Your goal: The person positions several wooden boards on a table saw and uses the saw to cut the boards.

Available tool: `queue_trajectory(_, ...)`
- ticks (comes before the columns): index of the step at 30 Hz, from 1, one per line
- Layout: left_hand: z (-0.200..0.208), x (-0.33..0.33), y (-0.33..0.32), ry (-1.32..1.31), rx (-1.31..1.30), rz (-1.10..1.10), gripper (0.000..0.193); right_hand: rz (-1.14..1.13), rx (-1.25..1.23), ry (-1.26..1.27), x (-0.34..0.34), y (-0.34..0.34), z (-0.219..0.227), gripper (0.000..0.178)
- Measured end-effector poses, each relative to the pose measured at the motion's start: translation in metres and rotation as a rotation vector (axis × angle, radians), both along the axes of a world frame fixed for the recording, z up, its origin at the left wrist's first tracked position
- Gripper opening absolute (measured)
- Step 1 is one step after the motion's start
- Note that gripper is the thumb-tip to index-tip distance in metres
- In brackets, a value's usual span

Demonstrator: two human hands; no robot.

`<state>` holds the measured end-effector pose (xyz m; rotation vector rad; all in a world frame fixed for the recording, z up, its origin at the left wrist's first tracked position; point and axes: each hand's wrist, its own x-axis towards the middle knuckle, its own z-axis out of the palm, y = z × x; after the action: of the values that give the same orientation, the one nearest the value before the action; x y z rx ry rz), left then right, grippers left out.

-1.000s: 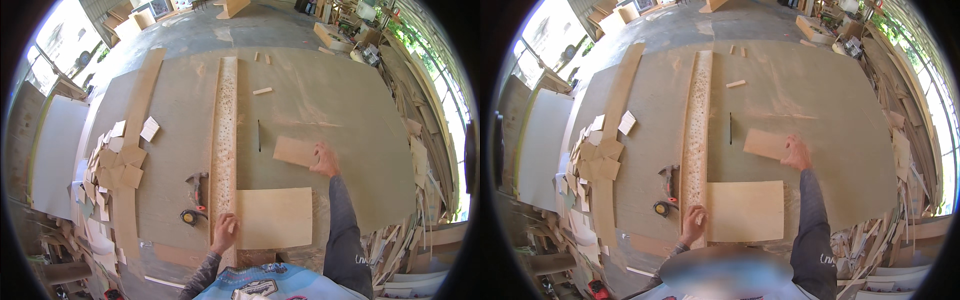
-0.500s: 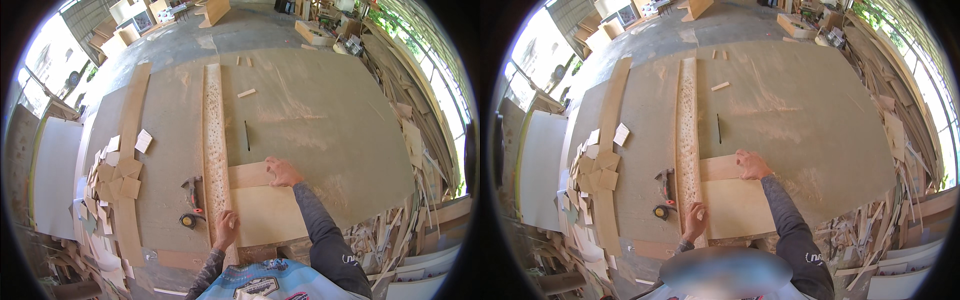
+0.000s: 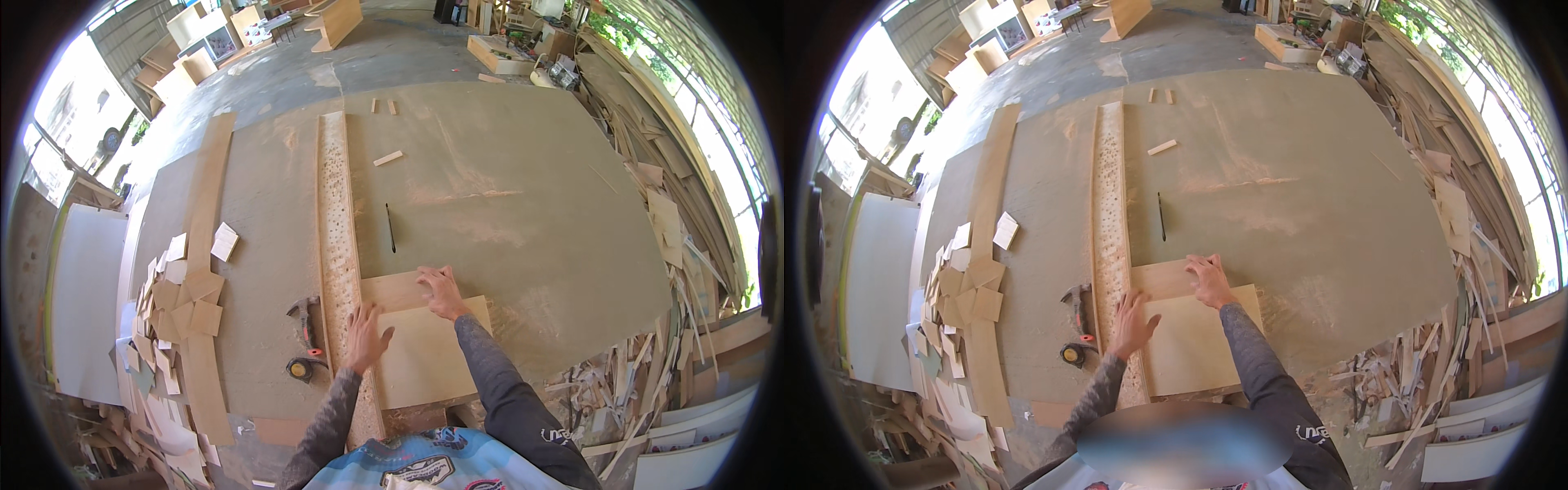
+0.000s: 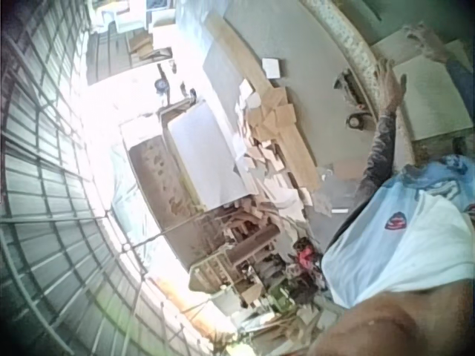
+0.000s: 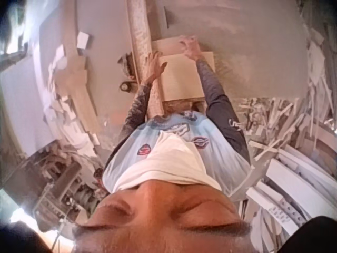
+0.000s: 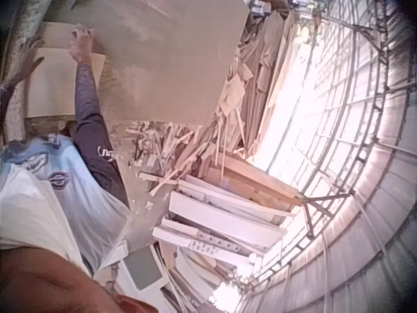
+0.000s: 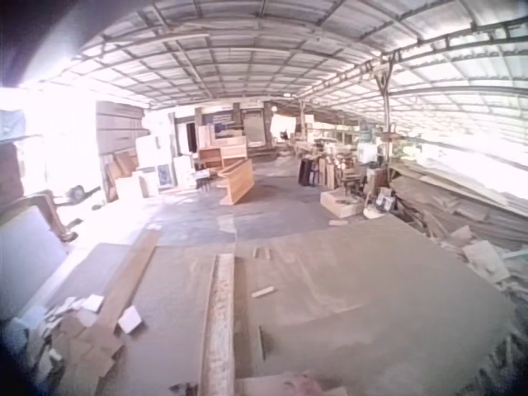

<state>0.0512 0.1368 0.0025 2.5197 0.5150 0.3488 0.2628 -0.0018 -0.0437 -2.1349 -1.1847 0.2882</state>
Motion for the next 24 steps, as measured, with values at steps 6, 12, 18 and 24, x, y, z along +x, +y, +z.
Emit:
queue_trajectory(6,-0.031,0.037,0.050,0.289,0.210,-0.110,0.052,0.040,-0.026,0.044,-0.004,0.011,0.003,0.045)
queue_trajectory(12,-0.020,0.051,0.059,0.386,0.169,-0.193,0.042,-0.086,0.079,0.031,-0.006,0.006,-0.014,0.031)
queue_trajectory(18,-0.018,0.064,0.055,0.286,0.218,-0.132,0.043,-0.173,-0.022,0.070,-0.012,0.011,-0.006,0.027)
queue_trajectory(24,-0.026,0.070,0.062,0.300,0.241,-0.164,0.047,-0.252,0.119,-0.264,-0.057,-0.042,-0.010,0.028)
